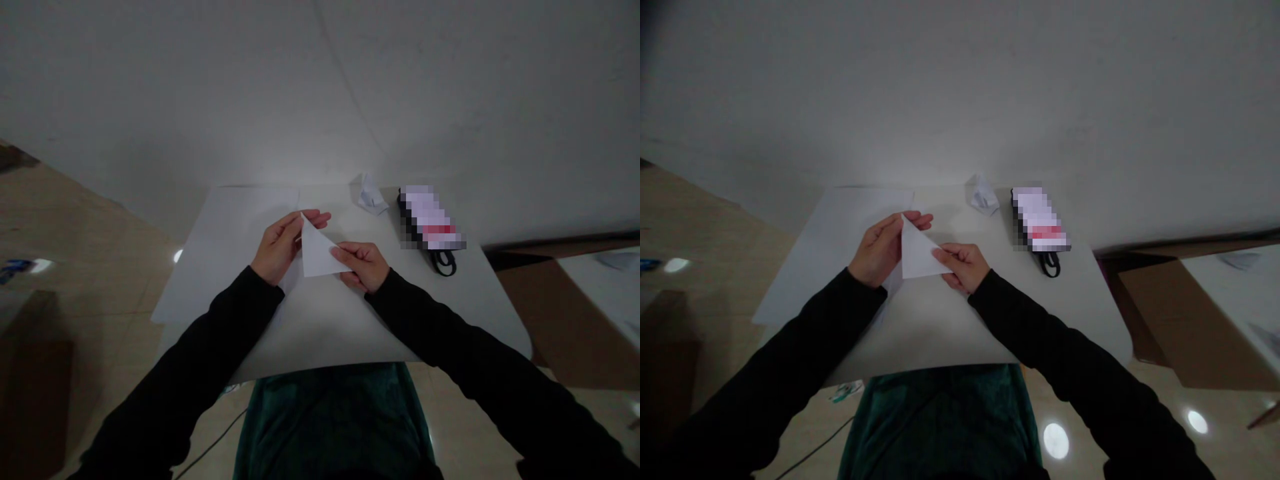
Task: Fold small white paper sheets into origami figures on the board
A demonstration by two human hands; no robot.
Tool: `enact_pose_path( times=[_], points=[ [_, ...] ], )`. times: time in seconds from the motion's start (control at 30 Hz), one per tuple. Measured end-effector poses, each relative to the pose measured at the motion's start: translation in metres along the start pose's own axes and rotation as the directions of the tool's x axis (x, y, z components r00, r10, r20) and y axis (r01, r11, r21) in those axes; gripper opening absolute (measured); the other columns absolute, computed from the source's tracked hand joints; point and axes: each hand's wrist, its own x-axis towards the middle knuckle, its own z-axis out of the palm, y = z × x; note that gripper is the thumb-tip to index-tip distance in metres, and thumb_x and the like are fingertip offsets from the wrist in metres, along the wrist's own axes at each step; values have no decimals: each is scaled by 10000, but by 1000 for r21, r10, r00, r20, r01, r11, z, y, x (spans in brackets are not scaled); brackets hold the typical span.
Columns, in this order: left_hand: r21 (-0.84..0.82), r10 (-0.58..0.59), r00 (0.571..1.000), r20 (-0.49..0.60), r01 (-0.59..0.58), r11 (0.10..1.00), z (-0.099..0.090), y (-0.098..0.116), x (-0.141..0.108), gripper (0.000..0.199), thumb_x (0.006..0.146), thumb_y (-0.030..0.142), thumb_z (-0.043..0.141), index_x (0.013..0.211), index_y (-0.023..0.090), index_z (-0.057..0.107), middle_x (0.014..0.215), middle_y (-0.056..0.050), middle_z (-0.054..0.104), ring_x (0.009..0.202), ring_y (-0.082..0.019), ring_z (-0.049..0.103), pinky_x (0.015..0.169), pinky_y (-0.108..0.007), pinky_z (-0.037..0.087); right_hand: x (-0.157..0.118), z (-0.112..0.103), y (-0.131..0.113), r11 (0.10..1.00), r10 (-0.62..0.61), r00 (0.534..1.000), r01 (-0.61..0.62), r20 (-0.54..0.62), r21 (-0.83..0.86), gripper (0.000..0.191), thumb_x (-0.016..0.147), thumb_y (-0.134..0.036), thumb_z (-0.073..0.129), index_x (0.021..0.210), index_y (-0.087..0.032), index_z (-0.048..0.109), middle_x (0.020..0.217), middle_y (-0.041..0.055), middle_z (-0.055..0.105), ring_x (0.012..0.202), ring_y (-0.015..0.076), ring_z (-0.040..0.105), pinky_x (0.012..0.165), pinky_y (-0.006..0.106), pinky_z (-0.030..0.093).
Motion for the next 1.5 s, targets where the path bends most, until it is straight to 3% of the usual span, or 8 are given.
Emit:
enact_pose_path(
  times=[0.33,0.63,0.8,0.93,1.1,1.2,1.33,1.5],
  points=[
    [59,20,997,-77,-15,998,0,-8,0,358,845,403,597,1071,132,654,1094,-148,697,1030,-222,657,882,-341,509,-1,3,-1,980,-81,992,62,-97,-189,404,810,-505,605,906,-114,641,366,-113,374,274,30,265,278,185,159],
    [122,135,972,-194,-113,986,3,-16,0,263,839,409,613,879,162,695,926,-89,724,837,-172,677,748,-280,514,5,-9,0,928,-160,984,121,-82,-351,366,826,-478,590,824,-121,672,419,-86,395,342,34,323,347,189,236],
    [461,362,880,-307,-195,866,2,-21,1,316,892,445,530,796,180,671,704,-13,649,557,-100,532,510,-225,387,3,-5,3,896,-159,987,130,-33,-425,350,849,-468,563,890,-137,672,469,-86,406,367,37,362,367,176,294],
    [691,582,778,-237,-287,664,0,-19,1,271,929,379,488,813,180,631,730,-7,624,661,-112,544,601,-229,404,1,1,7,911,-183,981,146,-60,-386,351,845,-480,569,853,-141,661,473,-86,412,354,36,372,358,180,283],
    [795,664,730,-163,-301,526,-3,-13,0,254,965,346,416,862,182,580,771,-12,617,691,-112,555,649,-237,405,-3,5,7,894,-272,955,206,-118,-397,295,811,-444,635,832,-153,671,413,-89,439,341,35,352,362,182,266],
    [763,635,755,-163,-311,566,-5,-10,1,241,944,366,461,847,183,583,704,5,593,610,-94,531,577,-221,391,-6,5,4,912,-257,962,207,-97,-355,268,810,-416,641,857,-153,669,391,-100,432,318,31,326,353,182,263],
    [550,477,852,-217,-297,781,-6,-11,5,270,851,406,602,721,187,510,511,63,487,408,-64,412,401,-194,322,-2,-3,1,923,-270,947,202,-175,-328,271,782,-417,664,814,-148,682,386,-92,432,314,33,336,338,183,227],
    [372,378,884,-276,-264,890,0,-16,5,293,795,407,661,700,184,497,543,48,575,455,-82,545,450,-192,481,11,-18,-5,958,-237,902,155,-361,-241,315,701,-448,732,694,-140,667,329,-89,397,281,34,291,305,190,148]
  ],
)
